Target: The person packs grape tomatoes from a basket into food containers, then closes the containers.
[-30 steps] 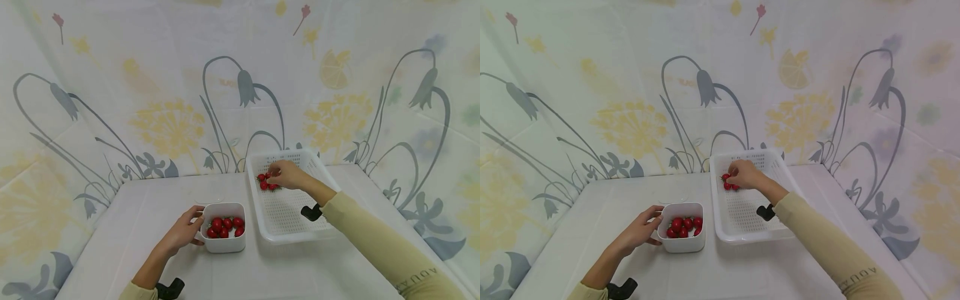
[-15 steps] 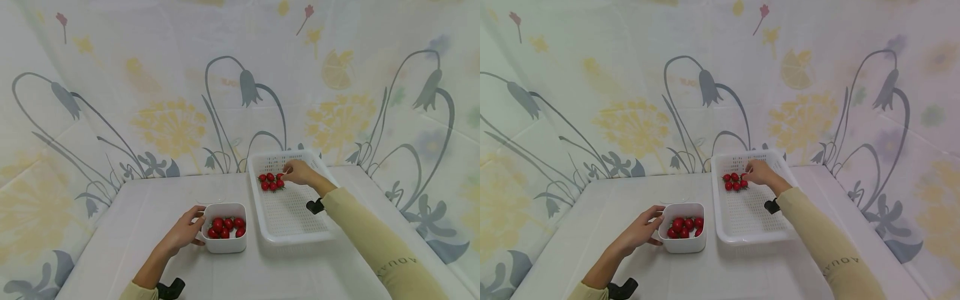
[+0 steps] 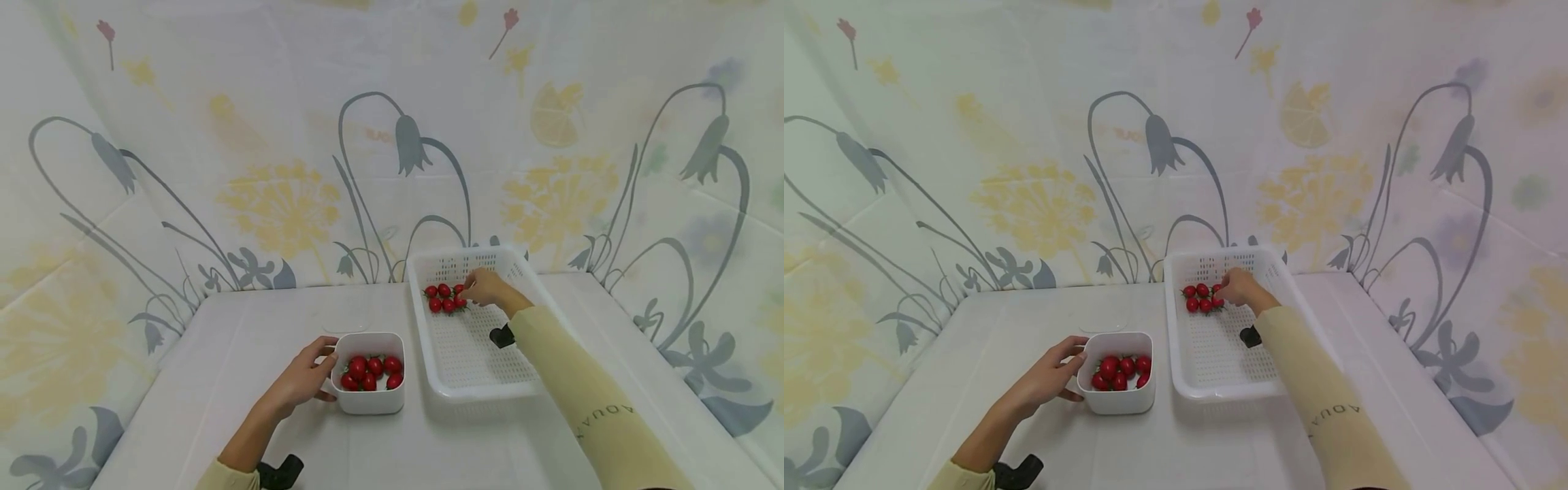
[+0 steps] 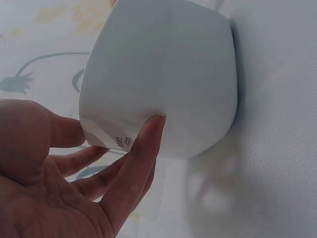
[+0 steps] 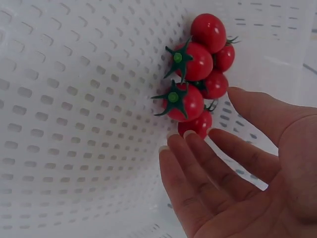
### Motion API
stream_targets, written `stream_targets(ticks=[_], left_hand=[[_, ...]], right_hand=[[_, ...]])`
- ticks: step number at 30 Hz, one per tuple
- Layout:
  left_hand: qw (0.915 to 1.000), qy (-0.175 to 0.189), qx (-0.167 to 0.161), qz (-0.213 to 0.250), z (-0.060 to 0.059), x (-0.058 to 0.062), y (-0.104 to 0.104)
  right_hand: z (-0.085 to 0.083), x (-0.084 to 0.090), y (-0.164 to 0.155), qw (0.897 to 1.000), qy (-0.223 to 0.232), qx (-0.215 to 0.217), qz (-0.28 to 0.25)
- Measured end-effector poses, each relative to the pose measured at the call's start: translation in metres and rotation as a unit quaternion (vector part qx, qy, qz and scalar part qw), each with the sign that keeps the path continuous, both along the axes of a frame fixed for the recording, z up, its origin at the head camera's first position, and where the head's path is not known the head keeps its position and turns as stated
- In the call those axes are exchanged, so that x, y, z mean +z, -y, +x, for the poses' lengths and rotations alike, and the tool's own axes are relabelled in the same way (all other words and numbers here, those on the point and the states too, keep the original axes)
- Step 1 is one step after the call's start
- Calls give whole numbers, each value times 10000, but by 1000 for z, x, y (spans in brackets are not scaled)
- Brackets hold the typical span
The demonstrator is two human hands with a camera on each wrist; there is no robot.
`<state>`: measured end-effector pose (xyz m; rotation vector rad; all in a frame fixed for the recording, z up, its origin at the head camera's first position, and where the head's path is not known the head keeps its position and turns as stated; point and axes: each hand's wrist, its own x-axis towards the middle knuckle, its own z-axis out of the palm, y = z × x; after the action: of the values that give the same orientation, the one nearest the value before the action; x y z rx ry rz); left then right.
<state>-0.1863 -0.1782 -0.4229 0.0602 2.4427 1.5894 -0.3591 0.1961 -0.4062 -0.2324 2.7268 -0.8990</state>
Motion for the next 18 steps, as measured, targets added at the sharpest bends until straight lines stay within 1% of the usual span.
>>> stream_targets(ticks=[3, 10, 14, 18], left_hand=[[10000, 40, -5, 14, 0, 0, 0], [9999, 20, -76, 85, 0, -1, 0], [9999, 49, -63, 82, 0, -1, 1], [10000, 55, -22, 43, -1, 0, 2]], right_hand=[[-2, -5, 2, 9999, 80, -70, 107], [-7, -15, 4, 9993, 278, -262, 33], [-12, -20, 5, 9992, 273, -255, 138], [-15, -21, 7, 9993, 237, -200, 188]])
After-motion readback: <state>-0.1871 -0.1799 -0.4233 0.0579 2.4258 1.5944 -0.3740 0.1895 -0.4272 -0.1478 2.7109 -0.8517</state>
